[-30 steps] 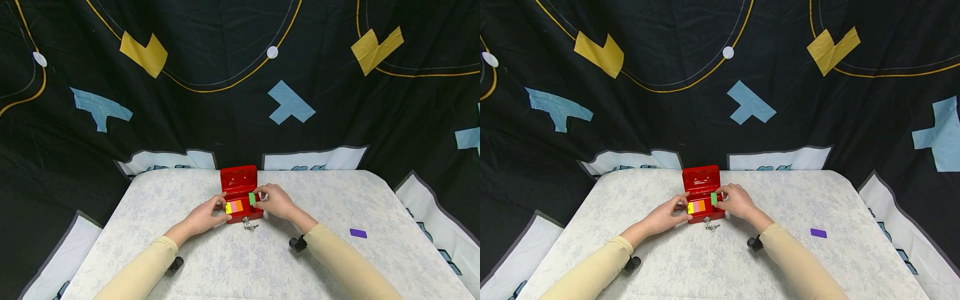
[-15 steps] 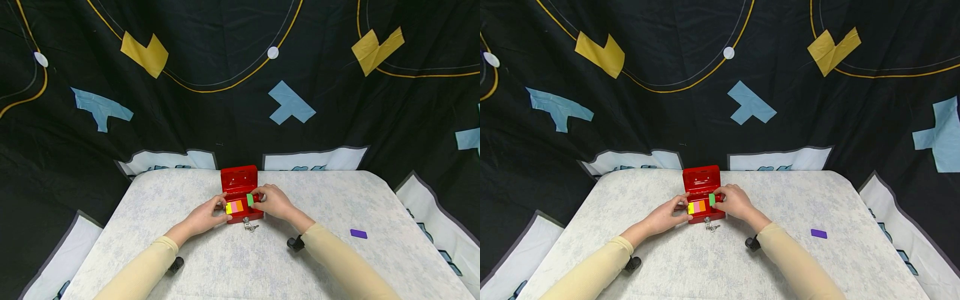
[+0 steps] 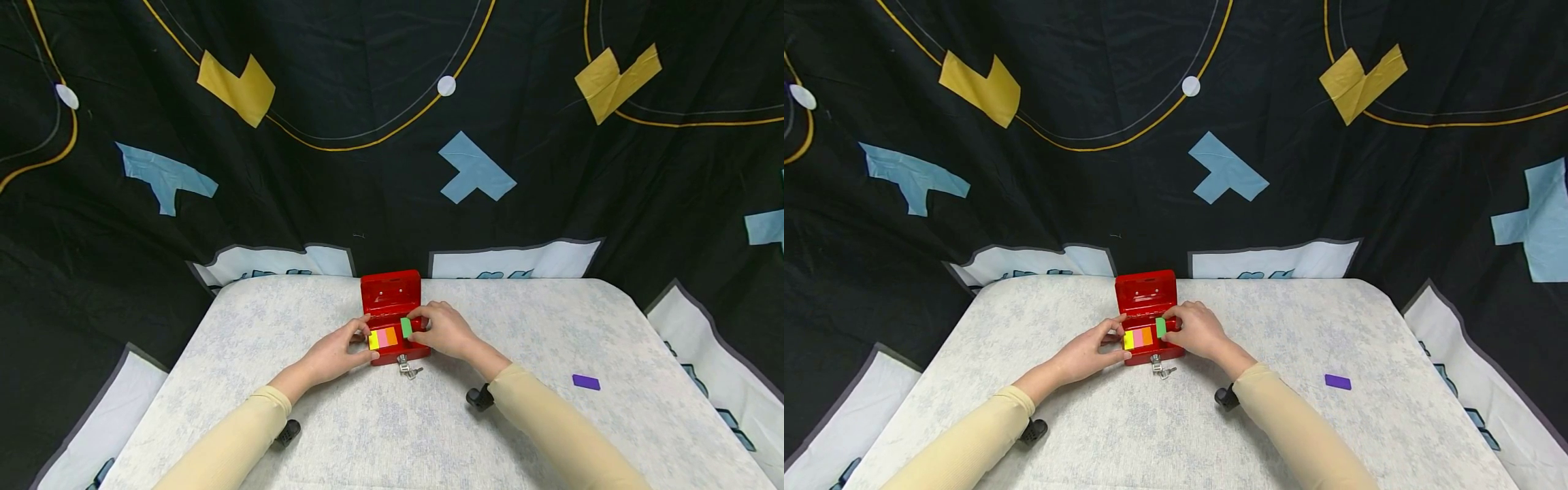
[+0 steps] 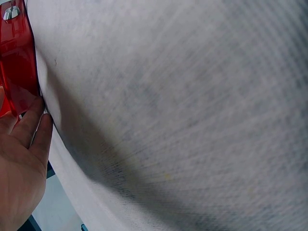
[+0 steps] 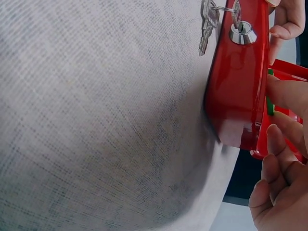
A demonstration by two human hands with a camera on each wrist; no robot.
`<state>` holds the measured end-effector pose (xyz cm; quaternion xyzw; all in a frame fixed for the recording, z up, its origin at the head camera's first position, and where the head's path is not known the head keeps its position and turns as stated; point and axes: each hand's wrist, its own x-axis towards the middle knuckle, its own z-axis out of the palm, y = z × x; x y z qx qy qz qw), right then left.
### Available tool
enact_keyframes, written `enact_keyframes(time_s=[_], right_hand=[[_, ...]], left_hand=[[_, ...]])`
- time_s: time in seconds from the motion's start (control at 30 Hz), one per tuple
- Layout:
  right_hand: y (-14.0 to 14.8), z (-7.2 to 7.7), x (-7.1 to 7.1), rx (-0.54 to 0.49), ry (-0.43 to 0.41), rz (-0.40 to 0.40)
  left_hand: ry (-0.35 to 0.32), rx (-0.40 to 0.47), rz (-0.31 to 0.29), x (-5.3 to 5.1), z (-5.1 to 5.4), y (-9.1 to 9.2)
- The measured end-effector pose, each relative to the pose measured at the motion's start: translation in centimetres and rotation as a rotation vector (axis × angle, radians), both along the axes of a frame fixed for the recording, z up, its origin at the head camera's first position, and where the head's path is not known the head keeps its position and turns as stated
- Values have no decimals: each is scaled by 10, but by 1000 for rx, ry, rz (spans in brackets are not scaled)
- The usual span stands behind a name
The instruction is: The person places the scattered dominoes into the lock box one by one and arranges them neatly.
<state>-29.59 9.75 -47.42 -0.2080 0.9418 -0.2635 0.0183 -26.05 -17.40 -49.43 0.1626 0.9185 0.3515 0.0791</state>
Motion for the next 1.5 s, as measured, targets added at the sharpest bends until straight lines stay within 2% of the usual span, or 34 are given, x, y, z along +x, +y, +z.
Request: enact_keyframes(time_s=[0.7,1.5], right_hand=[[-6,-3,-3,71,35,9],[-7,-5,-5,112,44,16]], left_hand=[[-15,2,8,0,0,0],[-3,2,-4,0,0,0]])
